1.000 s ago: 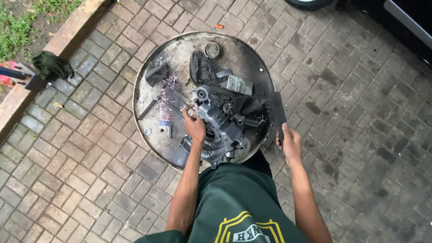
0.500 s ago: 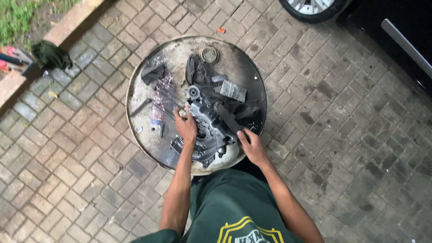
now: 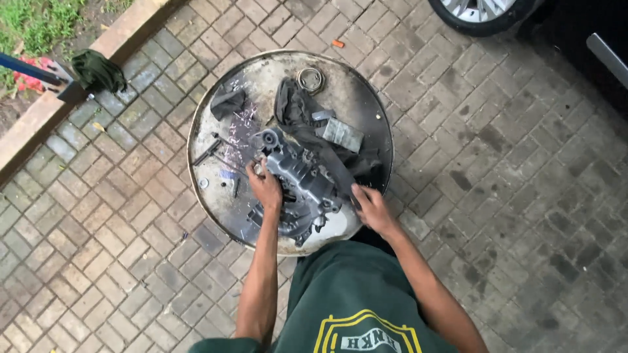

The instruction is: Cleaning a metal engine component, specifically a transmission valve body, using a brush and cleaning fluid.

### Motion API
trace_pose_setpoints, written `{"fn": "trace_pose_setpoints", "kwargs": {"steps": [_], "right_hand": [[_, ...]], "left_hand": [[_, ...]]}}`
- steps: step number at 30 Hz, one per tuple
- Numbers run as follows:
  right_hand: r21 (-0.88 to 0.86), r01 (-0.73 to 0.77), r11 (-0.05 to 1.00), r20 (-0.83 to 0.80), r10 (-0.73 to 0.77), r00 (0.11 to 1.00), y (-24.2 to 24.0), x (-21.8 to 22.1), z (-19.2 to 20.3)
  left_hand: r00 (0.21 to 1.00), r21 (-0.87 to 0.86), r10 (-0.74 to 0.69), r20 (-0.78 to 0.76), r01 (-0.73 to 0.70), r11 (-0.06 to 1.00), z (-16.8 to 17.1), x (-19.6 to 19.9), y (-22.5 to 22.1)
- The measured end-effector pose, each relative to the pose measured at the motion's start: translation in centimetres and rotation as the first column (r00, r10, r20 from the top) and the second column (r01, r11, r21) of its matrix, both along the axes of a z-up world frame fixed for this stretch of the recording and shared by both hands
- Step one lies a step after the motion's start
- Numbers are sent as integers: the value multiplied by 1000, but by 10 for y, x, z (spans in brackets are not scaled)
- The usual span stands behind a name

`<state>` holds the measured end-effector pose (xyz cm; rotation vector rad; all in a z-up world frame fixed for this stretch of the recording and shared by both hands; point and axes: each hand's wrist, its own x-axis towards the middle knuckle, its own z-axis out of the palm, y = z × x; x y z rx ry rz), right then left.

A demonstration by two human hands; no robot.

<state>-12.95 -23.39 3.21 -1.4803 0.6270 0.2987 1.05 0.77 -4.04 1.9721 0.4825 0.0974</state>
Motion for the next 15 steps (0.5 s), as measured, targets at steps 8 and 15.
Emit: {"fn": "trace_pose_setpoints", "kwargs": {"steps": [8,15], "right_hand": [[-78,-99,992,50,103,993,-6,1,-10],[-215,-184,959,132,215,968,6,16,1]], "left_hand": [[999,7,-28,-25,28,1000,20,-7,-12],[999,63,16,-44,-13,998,-1,-1,-9]]}}
